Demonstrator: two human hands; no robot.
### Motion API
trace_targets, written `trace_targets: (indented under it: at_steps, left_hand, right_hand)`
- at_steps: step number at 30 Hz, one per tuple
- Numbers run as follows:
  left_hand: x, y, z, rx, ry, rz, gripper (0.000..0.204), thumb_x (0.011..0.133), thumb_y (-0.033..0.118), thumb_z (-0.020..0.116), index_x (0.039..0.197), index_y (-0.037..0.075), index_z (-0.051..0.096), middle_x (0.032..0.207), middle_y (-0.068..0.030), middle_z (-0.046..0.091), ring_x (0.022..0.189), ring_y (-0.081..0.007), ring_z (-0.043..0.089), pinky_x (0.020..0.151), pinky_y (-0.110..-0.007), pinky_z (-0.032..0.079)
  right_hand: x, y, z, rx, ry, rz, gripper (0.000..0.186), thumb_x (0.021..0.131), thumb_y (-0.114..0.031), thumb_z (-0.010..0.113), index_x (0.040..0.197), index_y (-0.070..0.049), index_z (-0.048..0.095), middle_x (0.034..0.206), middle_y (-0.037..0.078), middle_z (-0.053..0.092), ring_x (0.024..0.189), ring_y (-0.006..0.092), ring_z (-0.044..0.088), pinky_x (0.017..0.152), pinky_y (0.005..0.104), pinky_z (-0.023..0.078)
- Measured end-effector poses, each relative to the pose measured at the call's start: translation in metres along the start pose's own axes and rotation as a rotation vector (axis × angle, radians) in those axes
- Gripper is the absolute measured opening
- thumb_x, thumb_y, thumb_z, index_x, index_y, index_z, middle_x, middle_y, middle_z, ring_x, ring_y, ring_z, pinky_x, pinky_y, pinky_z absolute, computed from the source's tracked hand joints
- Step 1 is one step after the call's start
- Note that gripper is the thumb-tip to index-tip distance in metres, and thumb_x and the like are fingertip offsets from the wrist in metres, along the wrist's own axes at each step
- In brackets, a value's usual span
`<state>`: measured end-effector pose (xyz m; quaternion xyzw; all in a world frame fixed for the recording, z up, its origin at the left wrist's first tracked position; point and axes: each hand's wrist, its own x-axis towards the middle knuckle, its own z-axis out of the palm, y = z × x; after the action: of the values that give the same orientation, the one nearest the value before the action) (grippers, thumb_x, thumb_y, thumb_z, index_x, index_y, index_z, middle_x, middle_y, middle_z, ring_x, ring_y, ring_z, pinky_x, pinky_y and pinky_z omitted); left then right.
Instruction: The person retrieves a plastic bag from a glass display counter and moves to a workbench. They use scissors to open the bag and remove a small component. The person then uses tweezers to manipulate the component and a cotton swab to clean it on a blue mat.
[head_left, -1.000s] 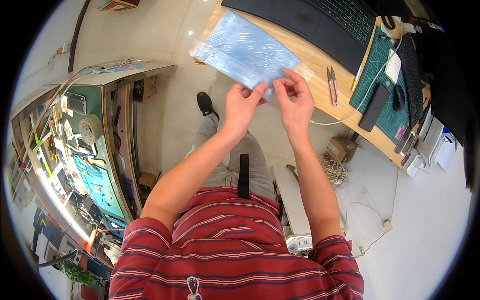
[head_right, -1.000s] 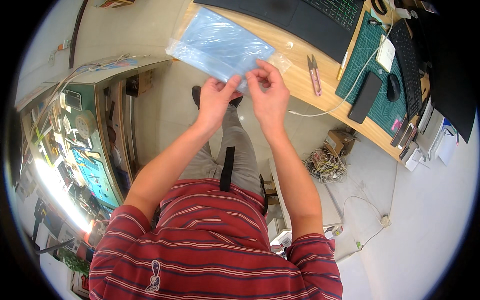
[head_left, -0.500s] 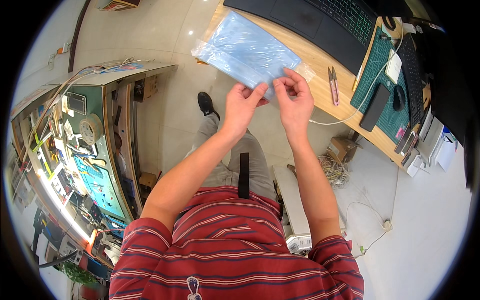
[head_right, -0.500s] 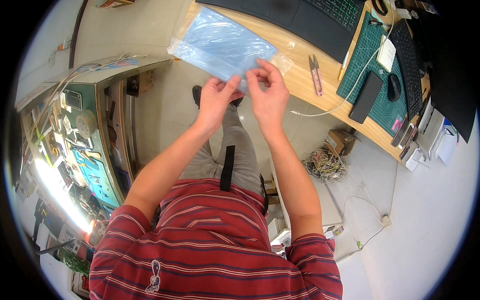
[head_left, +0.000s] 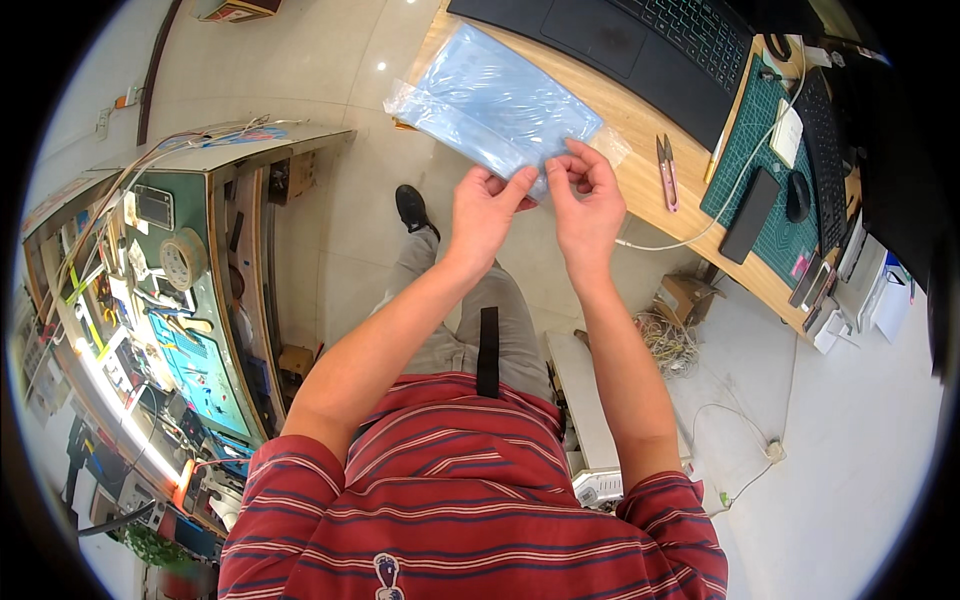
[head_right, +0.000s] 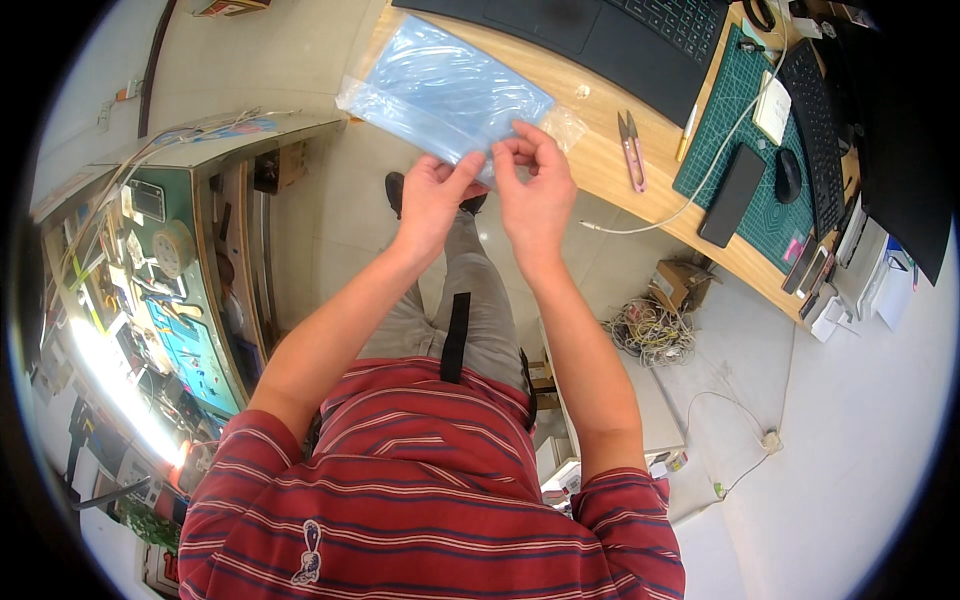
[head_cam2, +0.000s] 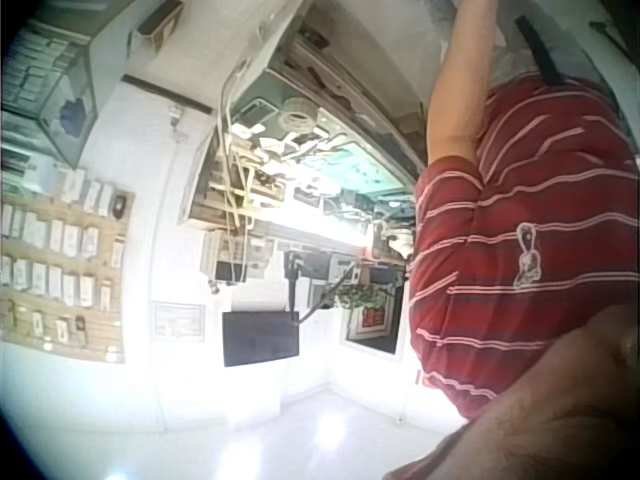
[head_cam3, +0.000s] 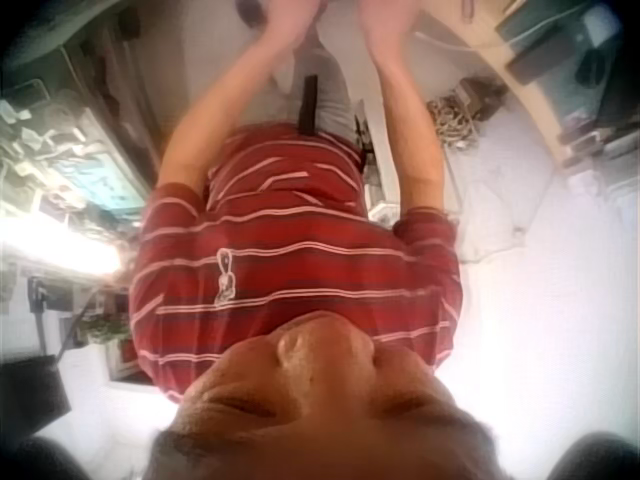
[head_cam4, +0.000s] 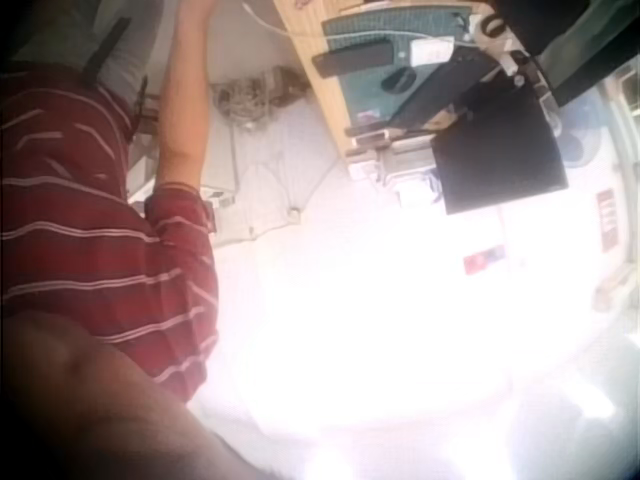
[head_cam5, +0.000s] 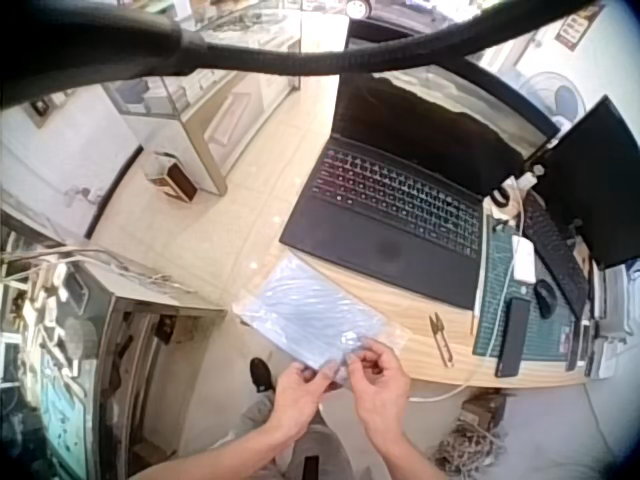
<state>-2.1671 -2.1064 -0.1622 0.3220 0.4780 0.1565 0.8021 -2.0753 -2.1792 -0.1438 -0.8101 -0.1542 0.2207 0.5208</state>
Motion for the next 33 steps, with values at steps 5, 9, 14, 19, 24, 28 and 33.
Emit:
trace_targets:
  at_steps: [5,9,14,19,24,28,33]
  left_hand:
    - [0.0,-0.001,0.0,0.0,0.004,0.008,0.024,0.093,0.014,0.071,0.107,-0.003,0.06,0.098,-0.0093,0.071,0.083,-0.0121,0.067,0.072,-0.03,0.058]
    - [0.0,-0.001,-0.003,0.03,-0.036,0.0,0.029,0.096,0.019,0.069,0.114,-0.002,0.059,0.104,-0.0081,0.07,0.089,-0.0115,0.066,0.076,-0.028,0.057]
    - [0.002,-0.002,-0.004,-0.016,-0.039,0.011,0.028,0.094,0.016,0.071,0.109,-0.004,0.059,0.099,-0.0092,0.071,0.086,-0.0129,0.067,0.074,-0.03,0.058]
    - [0.0,0.002,-0.006,-0.069,-0.007,0.021,0.028,0.096,0.02,0.069,0.11,-0.002,0.06,0.102,-0.0082,0.07,0.089,-0.0129,0.067,0.076,-0.03,0.057]
    - [0.003,0.002,-0.009,-0.031,-0.001,0.022,0.027,0.096,0.02,0.069,0.111,-0.002,0.06,0.102,-0.0083,0.07,0.089,-0.0125,0.067,0.076,-0.03,0.057]
    - [0.002,0.004,-0.009,-0.028,-0.004,0.024,0.026,0.096,0.017,0.069,0.111,-0.002,0.06,0.103,-0.0087,0.071,0.089,-0.0122,0.067,0.076,-0.03,0.057]
    - [0.003,0.004,-0.01,-0.044,-0.012,0.042,0.024,0.096,0.015,0.069,0.11,-0.003,0.06,0.103,-0.0088,0.071,0.089,-0.0121,0.067,0.075,-0.03,0.057]
  right_hand:
    - [0.0,-0.003,0.001,0.012,0.009,0.0,0.031,0.087,-0.009,0.072,0.116,0.0,0.066,0.091,0.004,0.071,0.08,0.0108,0.062,0.074,0.0269,0.051]
    - [0.001,0.0,0.0,0.088,0.022,0.004,0.031,0.088,-0.009,0.072,0.117,0.0,0.066,0.09,0.004,0.07,0.08,0.0097,0.061,0.073,0.0262,0.051]
    - [0.003,-0.013,0.006,0.103,0.023,-0.019,0.03,0.088,-0.008,0.072,0.117,-0.001,0.066,0.091,0.003,0.07,0.08,0.0086,0.059,0.073,0.0253,0.049]
    - [0.013,-0.01,0.003,-0.113,0.057,-0.106,0.032,0.087,-0.008,0.073,0.116,0.0,0.066,0.09,0.003,0.07,0.077,0.0083,0.058,0.07,0.0245,0.049]
    - [0.013,-0.014,0.007,0.172,-0.014,0.037,0.033,0.086,-0.009,0.073,0.116,0.0,0.066,0.088,0.003,0.071,0.073,0.0081,0.056,0.069,0.0244,0.048]
    - [0.011,-0.008,0.016,0.096,-0.048,0.036,0.033,0.088,-0.006,0.073,0.119,0.002,0.064,0.091,0.002,0.069,0.072,0.0051,0.053,0.068,0.0205,0.046]
    - [0.011,-0.008,0.019,0.044,-0.054,0.026,0.034,0.088,-0.005,0.073,0.12,0.003,0.063,0.092,0.002,0.068,0.073,0.0038,0.051,0.067,0.019,0.046]
